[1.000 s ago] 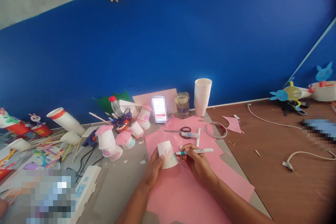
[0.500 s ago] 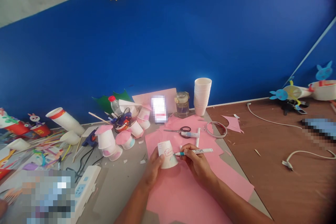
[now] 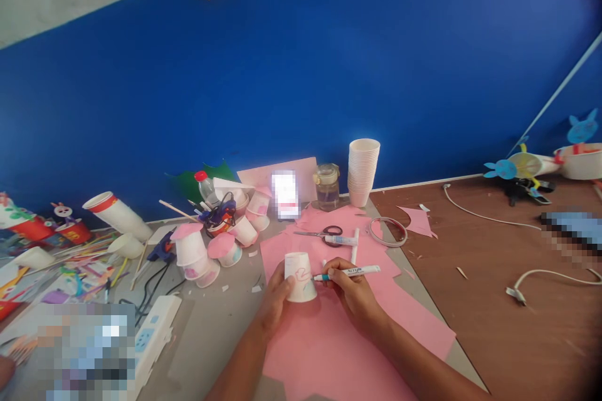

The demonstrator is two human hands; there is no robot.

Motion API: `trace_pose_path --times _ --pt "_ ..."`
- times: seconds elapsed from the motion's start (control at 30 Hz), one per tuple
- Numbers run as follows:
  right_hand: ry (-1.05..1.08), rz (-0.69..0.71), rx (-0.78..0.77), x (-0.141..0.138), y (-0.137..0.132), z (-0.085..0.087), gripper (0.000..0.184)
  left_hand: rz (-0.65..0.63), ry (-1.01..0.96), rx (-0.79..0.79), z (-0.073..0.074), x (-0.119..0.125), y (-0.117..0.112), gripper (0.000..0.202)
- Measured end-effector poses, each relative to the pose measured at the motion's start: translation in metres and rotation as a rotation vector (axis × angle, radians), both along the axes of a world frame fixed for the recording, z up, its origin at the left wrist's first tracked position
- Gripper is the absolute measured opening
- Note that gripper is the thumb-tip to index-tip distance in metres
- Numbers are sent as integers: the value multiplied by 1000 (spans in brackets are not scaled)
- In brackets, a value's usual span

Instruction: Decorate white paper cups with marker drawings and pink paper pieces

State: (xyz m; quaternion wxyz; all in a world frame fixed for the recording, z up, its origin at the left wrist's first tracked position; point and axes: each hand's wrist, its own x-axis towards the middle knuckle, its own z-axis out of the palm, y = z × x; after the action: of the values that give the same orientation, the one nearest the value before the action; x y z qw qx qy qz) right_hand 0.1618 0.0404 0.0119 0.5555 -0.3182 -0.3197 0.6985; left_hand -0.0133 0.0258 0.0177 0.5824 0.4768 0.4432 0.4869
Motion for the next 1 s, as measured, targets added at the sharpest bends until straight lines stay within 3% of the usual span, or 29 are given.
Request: trace_pose_path --times 0.3,1.0 --pt "135 -39 19 2 2 7 19 -12 -43 -6 -3 0 0 43" --pt "7 11 89 1 -4 1 23 -26 12 8 2 1 -1 39"
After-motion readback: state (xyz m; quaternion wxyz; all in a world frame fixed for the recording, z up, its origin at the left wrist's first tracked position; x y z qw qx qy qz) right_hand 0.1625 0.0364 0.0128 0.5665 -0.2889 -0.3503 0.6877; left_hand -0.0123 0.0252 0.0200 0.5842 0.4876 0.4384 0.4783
